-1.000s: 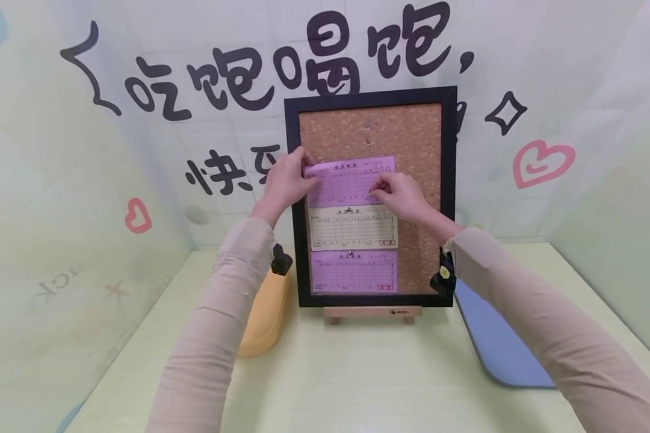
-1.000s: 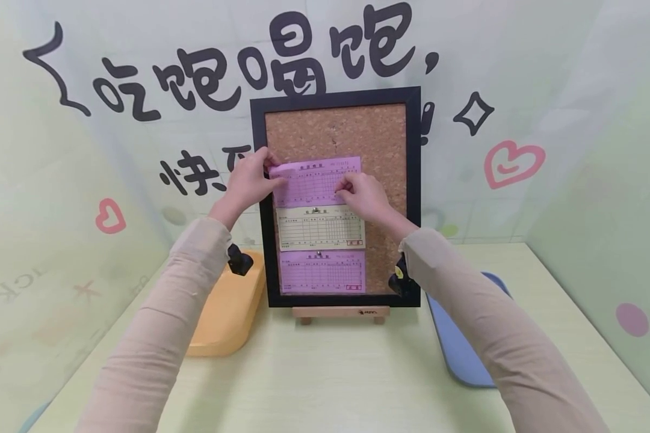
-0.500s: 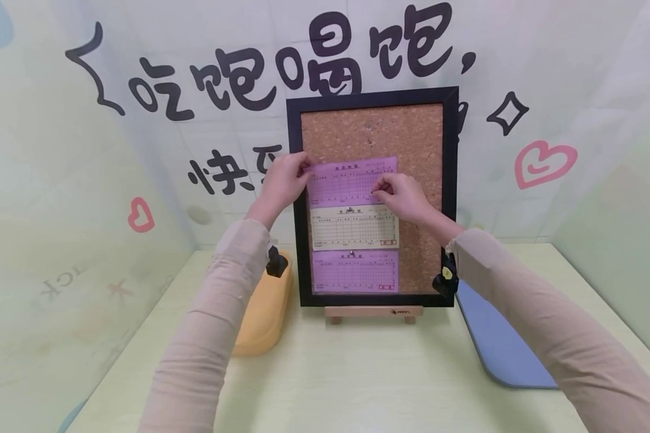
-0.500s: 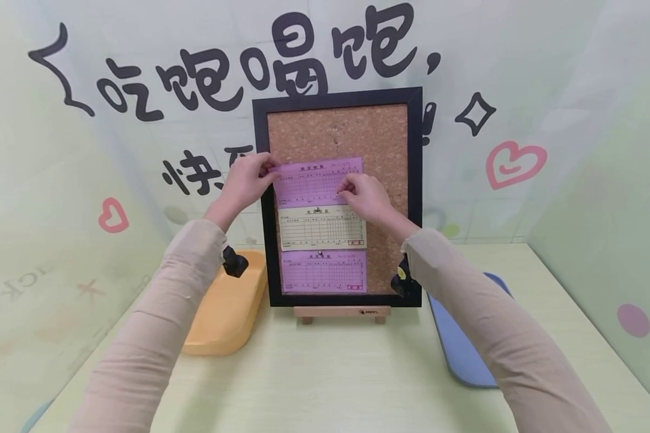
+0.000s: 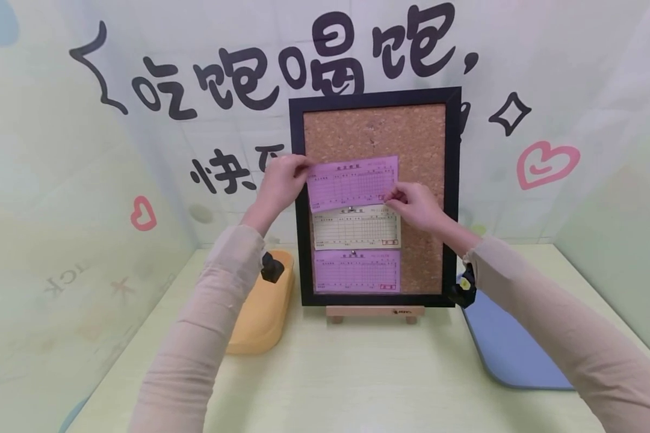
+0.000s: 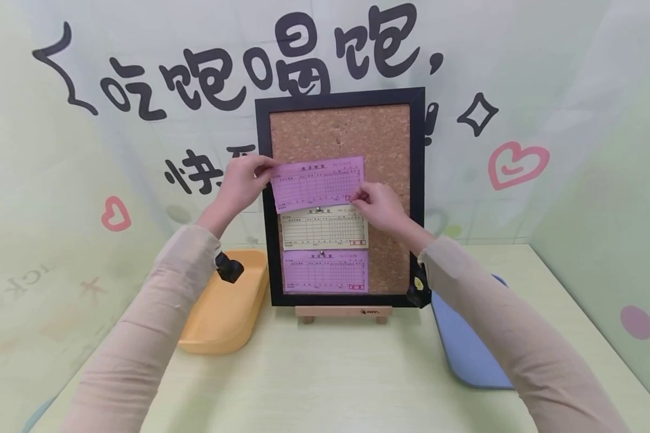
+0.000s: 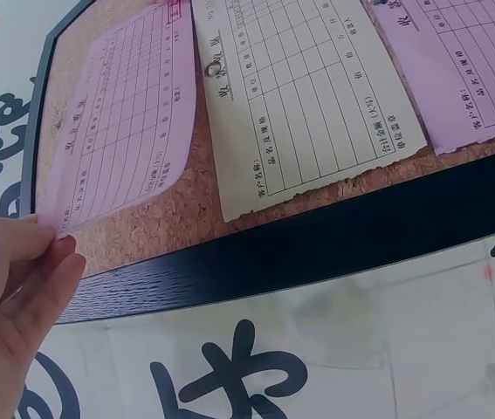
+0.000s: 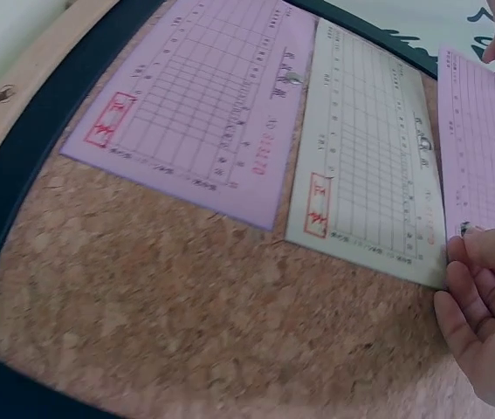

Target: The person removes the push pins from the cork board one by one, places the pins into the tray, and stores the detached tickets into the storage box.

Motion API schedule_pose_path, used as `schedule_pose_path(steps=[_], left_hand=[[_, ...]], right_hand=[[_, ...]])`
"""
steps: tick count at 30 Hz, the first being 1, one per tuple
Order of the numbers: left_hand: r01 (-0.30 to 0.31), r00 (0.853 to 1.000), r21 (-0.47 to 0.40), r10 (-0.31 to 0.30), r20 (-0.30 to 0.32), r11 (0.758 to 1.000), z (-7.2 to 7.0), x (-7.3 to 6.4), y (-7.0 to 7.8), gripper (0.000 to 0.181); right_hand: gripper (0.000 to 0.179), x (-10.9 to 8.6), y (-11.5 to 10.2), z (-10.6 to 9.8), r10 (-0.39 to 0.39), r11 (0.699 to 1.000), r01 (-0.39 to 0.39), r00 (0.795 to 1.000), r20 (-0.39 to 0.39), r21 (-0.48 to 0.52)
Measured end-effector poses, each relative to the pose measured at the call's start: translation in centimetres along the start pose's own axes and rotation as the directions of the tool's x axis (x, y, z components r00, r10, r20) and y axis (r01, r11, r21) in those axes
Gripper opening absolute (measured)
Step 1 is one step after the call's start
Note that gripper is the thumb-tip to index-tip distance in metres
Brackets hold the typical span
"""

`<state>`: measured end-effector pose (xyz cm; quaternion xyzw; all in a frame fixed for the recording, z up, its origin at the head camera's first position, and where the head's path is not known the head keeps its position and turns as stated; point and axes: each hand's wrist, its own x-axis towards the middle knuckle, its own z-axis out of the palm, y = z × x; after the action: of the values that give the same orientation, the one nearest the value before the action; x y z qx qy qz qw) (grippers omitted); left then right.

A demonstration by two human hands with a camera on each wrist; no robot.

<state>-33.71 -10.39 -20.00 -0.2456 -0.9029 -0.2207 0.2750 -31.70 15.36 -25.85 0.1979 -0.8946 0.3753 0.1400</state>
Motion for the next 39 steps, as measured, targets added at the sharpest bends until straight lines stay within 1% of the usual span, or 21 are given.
schedule_pose_path(steps=[4,7,11,14,24,27,30,34,36,39], left_hand=[[-0.013,0.999,-0.041,0.011,-0.046,0.999,-0.3,-0.4,0.0,0.020],[-0.008,0.997,-0.076,0.002,-0.074,0.997,-0.6,-0.6,-0.1,0.020],[0.009,0.996,-0.097,-0.018,-0.090,0.995,-1.0,-1.2,-0.4,0.020],[0.002,0.995,-0.106,-0.012,-0.099,0.994,-1.3,-1.9,-0.6,0.020],[-0.076,0.985,-0.121,0.055,-0.166,0.990,-2.4,-4.7,-1.3,0.017],[-0.071,0.984,-0.133,0.048,-0.170,0.989,-2.6,-5.7,-1.6,0.017],[-0.048,0.987,-0.145,0.024,-0.160,0.988,-2.7,-6.8,-2.0,0.017],[-0.018,0.988,-0.160,-0.008,-0.157,0.987,-2.8,-8.6,-2.8,0.017],[-0.011,0.985,-0.158,-0.017,-0.174,0.987,-2.7,-9.4,-3.3,0.017],[-0.012,0.975,-0.153,-0.023,-0.221,0.988,-2.8,-10.5,-4.2,0.015]], right_hand=[[0.012,-1.0,0.4,-0.4,0.023,1.000,-0.023,1.000,0.020,0.003],[0.013,-1.8,0.9,-0.8,0.030,1.000,-0.030,0.999,0.024,-0.008],[0.011,-3.1,1.7,-1.3,0.008,1.000,-0.008,1.000,0.015,-0.016],[0.010,-4.2,2.2,-1.5,-0.005,1.000,0.005,1.000,0.017,-0.011],[0.007,-7.5,4.1,-2.3,-0.007,1.000,0.007,0.999,0.031,0.009],[0.006,-8.4,4.6,-2.6,-0.005,1.000,0.005,1.000,0.029,0.007],[0.006,-9.2,5.2,-2.8,-0.004,1.000,0.005,1.000,0.017,-0.002],[0.006,-10.3,6.2,-2.5,0.019,1.000,-0.019,1.000,0.009,-0.015],[0.007,-10.9,6.7,-2.3,0.044,0.999,-0.044,0.999,0.010,-0.015],[0.007,-11.7,7.8,-2.0,0.072,0.997,-0.072,0.997,-0.001,-0.015]])
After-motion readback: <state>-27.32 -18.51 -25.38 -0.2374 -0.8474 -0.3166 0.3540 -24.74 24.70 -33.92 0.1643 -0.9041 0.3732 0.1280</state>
